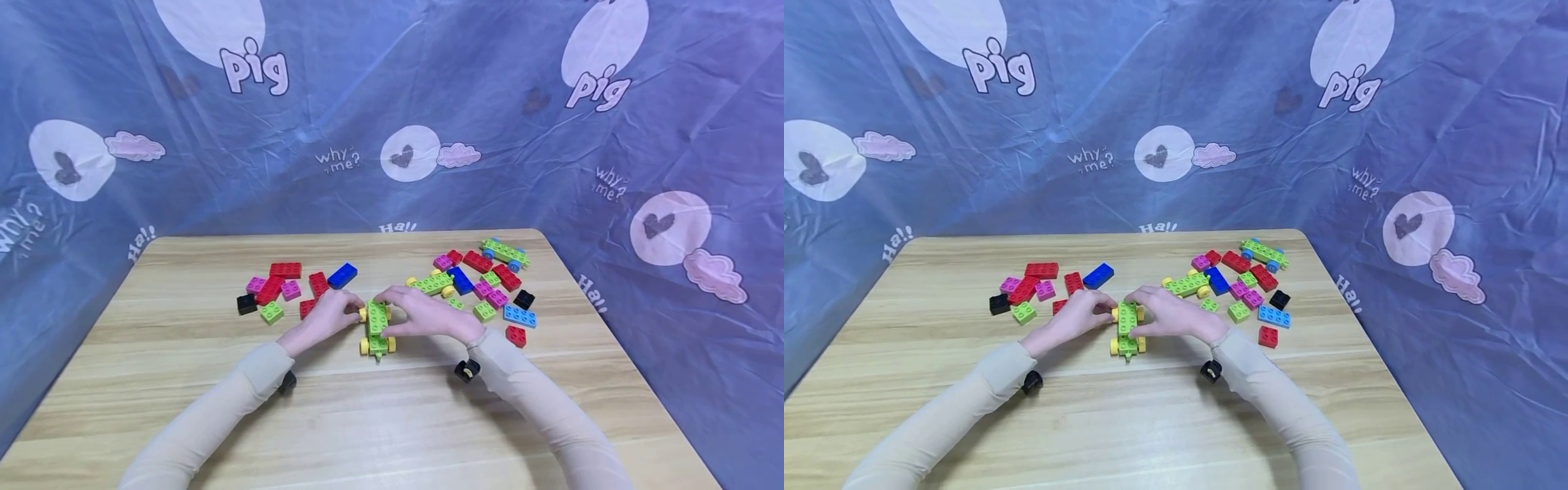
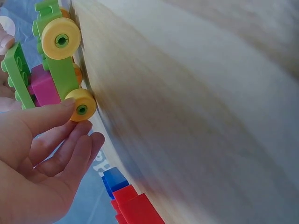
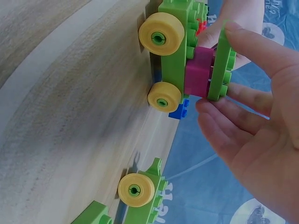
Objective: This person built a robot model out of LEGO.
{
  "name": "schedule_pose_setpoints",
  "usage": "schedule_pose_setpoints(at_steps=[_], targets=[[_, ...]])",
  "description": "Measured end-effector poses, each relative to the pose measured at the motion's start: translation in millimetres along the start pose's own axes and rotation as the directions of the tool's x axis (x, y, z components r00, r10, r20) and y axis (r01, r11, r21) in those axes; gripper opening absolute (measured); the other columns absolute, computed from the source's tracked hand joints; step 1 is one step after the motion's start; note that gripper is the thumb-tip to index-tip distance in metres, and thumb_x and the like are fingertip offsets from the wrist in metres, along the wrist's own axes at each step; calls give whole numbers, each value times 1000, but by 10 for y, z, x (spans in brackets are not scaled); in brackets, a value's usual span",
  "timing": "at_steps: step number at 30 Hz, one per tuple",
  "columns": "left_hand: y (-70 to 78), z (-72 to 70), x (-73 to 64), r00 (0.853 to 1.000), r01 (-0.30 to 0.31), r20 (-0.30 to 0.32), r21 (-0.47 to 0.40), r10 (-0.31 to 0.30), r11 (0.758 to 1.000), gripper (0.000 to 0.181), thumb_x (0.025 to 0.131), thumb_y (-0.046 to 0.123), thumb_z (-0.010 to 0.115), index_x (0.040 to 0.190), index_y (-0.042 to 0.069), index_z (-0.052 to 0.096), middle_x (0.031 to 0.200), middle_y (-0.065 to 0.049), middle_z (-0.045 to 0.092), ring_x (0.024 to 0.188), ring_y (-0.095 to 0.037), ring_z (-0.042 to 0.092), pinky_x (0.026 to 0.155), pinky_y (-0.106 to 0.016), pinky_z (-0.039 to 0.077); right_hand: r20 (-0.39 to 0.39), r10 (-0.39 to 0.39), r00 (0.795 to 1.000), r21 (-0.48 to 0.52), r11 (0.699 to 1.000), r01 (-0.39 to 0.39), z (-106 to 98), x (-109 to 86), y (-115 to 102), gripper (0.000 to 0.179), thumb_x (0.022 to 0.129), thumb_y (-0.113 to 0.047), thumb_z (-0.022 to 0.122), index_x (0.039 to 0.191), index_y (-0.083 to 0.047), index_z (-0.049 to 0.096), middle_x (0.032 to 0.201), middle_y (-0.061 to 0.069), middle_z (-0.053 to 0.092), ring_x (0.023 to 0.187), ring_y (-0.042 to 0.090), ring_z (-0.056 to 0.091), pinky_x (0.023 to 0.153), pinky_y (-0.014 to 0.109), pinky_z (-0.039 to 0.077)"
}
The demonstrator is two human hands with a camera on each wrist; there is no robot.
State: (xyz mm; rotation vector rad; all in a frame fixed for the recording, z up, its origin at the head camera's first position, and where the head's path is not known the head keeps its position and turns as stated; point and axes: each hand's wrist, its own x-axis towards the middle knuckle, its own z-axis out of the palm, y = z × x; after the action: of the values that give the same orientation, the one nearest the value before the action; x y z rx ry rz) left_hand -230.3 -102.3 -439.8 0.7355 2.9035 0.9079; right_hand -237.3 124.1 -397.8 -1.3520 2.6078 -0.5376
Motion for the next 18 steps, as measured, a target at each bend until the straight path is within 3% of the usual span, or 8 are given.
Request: schedule_pose_setpoints(at_steps=[10,18], targets=[[-3,6,8,1000,3,5,-2,-3,1000,20,85,6,74,105,2,75,105,-14,76,100,-28,72,92,-41,57,-6,27,1000,9,1000,-27,21,13,6,64,85,-38,77,135,-5,56,132,10,64,115,22,64,102,37,53],[0,-2,8,1000,9,10,4,-9,1000,20,85,7,74,105,2,75,105,-14,76,99,-27,72,92,-41,58,-18,-11,1000,-15,1000,11,29,20,-3,64,83,-33,79,134,-3,56,131,12,63,115,23,64,102,36,53]])
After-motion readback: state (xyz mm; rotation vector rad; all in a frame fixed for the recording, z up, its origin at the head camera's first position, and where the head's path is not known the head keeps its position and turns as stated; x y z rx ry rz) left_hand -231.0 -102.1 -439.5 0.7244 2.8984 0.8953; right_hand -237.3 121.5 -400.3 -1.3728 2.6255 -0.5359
